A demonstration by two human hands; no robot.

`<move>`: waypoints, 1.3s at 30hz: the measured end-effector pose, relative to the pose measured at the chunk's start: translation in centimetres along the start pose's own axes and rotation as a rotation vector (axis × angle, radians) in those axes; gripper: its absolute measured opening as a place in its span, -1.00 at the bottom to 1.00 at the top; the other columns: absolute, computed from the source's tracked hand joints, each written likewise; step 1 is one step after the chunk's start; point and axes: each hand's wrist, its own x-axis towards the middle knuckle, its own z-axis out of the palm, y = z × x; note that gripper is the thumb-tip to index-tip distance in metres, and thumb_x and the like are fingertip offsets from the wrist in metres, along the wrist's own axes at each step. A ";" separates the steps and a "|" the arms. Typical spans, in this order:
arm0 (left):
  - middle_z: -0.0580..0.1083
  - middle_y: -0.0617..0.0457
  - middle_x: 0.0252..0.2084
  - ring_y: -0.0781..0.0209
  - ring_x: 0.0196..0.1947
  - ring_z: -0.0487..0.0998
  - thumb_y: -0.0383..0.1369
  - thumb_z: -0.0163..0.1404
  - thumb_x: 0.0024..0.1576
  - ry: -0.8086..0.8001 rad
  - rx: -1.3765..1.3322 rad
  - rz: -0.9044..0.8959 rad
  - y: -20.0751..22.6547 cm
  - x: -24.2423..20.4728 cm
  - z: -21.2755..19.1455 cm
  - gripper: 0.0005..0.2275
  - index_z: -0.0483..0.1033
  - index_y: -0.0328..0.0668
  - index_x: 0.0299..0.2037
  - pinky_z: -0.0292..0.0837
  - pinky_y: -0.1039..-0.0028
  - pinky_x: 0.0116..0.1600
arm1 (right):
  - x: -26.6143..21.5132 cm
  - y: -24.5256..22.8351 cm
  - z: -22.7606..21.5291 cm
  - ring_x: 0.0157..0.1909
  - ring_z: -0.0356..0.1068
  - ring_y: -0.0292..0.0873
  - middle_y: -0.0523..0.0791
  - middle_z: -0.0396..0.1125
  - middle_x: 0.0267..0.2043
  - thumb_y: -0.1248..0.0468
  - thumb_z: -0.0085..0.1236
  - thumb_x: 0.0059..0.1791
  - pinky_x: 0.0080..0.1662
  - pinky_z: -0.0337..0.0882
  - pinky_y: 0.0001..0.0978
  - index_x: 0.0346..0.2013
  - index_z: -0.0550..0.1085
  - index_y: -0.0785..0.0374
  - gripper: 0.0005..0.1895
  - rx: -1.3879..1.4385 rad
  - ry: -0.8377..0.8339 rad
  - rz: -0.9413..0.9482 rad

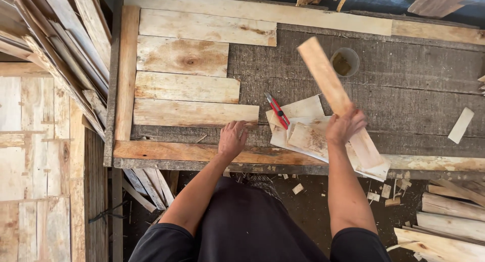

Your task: Using a utility knife to trim or score thin wood planks on a workbench to fit them into a frame.

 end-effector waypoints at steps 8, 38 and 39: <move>0.34 -0.07 0.27 -0.10 0.36 0.24 -0.31 0.08 0.15 0.000 0.116 0.136 -1.4 -1.3 -2.5 -0.62 0.44 -0.05 0.19 0.12 -0.02 0.36 | -8.0 -10.6 1.7 0.30 0.09 0.19 0.10 0.13 0.26 0.24 0.47 -0.18 0.30 0.17 0.13 0.28 0.33 0.20 -0.22 0.026 -0.283 -0.437; -0.04 -0.04 0.57 -0.09 0.57 -0.13 -0.31 -0.07 0.25 -0.184 0.451 -0.170 -17.9 -6.7 -11.1 -0.42 0.06 0.23 0.50 -0.27 -0.16 0.51 | -22.9 -27.8 7.9 0.31 0.15 0.03 -0.02 0.16 0.27 0.16 0.32 -0.09 0.39 0.08 -0.01 0.40 0.23 0.29 -0.18 0.047 -0.597 -0.925; -0.04 -0.05 0.57 -0.09 0.57 -0.13 -0.31 -0.08 0.26 -0.182 0.472 -0.161 -18.1 -6.7 -11.0 -0.43 0.05 0.23 0.51 -0.27 -0.16 0.50 | -23.0 -27.8 8.1 0.31 0.14 0.03 -0.02 0.16 0.26 0.15 0.31 -0.09 0.42 0.03 0.02 0.40 0.22 0.28 -0.18 0.034 -0.589 -0.930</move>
